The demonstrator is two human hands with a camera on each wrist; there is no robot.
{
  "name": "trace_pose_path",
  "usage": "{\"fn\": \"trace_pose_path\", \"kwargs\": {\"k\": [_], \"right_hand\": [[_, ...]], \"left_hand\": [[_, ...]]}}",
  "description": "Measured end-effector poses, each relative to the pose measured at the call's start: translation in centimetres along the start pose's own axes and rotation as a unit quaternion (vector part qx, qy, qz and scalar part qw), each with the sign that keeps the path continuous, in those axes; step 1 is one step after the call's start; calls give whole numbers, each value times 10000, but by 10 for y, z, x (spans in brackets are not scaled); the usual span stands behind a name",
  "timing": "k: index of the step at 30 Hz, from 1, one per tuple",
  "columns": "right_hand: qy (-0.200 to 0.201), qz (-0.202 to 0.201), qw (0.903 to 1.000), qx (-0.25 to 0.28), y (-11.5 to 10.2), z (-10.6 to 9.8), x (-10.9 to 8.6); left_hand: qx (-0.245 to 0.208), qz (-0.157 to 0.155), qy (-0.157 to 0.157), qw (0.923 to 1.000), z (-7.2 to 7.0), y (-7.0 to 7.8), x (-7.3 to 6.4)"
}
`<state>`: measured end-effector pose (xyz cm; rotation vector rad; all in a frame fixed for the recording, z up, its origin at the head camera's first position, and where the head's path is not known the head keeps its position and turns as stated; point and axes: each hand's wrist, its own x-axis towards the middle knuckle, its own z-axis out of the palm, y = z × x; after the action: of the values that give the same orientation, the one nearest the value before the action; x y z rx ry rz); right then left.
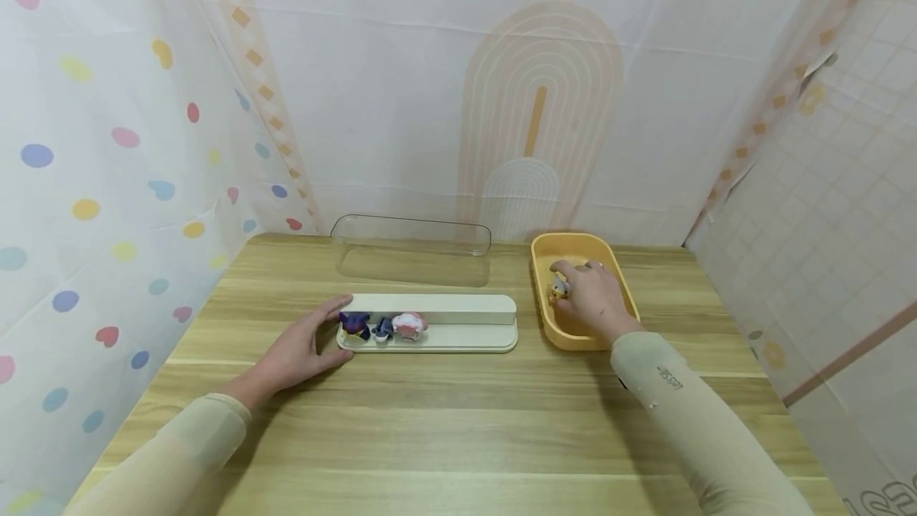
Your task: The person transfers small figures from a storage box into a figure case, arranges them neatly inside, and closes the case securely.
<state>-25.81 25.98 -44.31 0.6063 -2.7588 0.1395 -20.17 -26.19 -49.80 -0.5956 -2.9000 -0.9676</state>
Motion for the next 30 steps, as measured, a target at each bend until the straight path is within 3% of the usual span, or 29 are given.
{"fn": "trace_pose_path", "kwargs": {"k": [7,12,16,22,26,30], "right_hand": [[-285,670,9956,596,5,-14,3],[146,749,9938,811,6,-36,8],[412,685,9911,1068,-7,-56,14],[501,-26,9909,1250,-47,-70,25],[594,-691,9898,1097,-79,-64,29],[460,-1085,9875,1043,-108,-52,31]], "left_hand": [[-1,25,-14,10000,-2,0,1],[-119,-79,-102,9998,-5,-1,1],[-93,-33,-165,9998,-9,0,1],[-19,-15,-238,9997,-13,3,2],[-20,73,-221,9997,-13,4,3],[19,137,-184,9997,-11,5,4]]}}
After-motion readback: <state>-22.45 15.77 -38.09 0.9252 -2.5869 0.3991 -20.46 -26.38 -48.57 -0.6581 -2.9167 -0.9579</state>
